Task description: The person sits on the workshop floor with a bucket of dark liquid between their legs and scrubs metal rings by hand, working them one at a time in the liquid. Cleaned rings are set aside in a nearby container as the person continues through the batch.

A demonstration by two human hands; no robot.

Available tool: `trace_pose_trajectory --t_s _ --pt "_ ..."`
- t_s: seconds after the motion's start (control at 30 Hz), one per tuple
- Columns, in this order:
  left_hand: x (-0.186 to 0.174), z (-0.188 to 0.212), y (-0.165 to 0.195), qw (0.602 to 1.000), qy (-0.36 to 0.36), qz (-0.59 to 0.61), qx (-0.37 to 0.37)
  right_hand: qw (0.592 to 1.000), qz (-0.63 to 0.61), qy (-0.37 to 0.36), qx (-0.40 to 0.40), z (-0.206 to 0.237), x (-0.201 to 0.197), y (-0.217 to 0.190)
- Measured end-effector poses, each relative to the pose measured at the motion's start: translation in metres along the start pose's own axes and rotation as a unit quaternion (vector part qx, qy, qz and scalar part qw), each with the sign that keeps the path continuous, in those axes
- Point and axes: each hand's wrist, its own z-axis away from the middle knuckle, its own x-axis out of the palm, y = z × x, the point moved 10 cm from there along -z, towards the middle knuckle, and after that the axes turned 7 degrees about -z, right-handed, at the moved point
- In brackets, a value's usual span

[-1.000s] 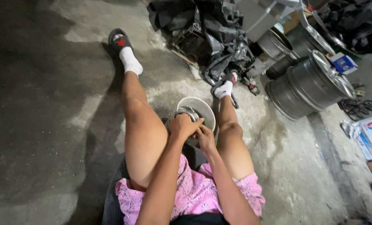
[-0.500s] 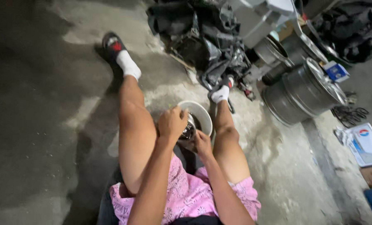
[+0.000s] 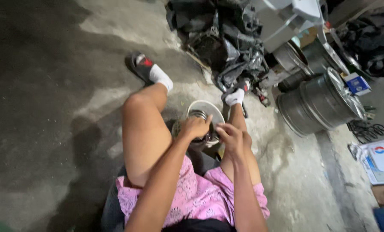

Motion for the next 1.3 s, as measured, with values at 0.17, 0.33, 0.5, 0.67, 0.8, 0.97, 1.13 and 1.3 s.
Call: trace_pose_trajectory --t_s 0.17,0.33,0.5,0.67,0.8,0.97,1.13,1.3 --pt "0.006 0.003 -0.003 1.0 -0.015 -0.002 -0.012 0.996 -0.07 -0.051 -0.01 0.011 0.033 0.022" --pt "0.013 0.004 -0.001 0.999 -0.033 -0.015 -0.003 0.995 -0.079 -0.023 0.055 0.029 0.026 0.05" --pt "0.014 0.002 -0.004 0.999 -0.035 -0.004 -0.013 0.999 -0.05 0.01 0.017 0.021 0.023 0.038" --pt "0.013 0.003 -0.006 0.999 -0.03 0.008 -0.022 0.997 -0.075 -0.007 0.018 0.033 0.028 0.039" --pt "0.008 0.002 -0.004 1.0 -0.019 0.009 -0.015 0.992 -0.121 0.039 0.02 0.038 0.022 0.041" --pt "0.012 0.002 -0.005 0.999 -0.03 -0.018 -0.009 0.999 -0.038 0.012 -0.034 0.028 0.03 0.025" --pt "0.019 0.002 -0.007 0.998 -0.052 -0.021 -0.018 0.997 -0.056 -0.02 0.049 0.042 0.033 0.04" --pt "0.021 0.003 -0.008 0.997 -0.068 -0.021 -0.026 0.996 -0.087 0.021 0.0 0.033 0.026 0.028"
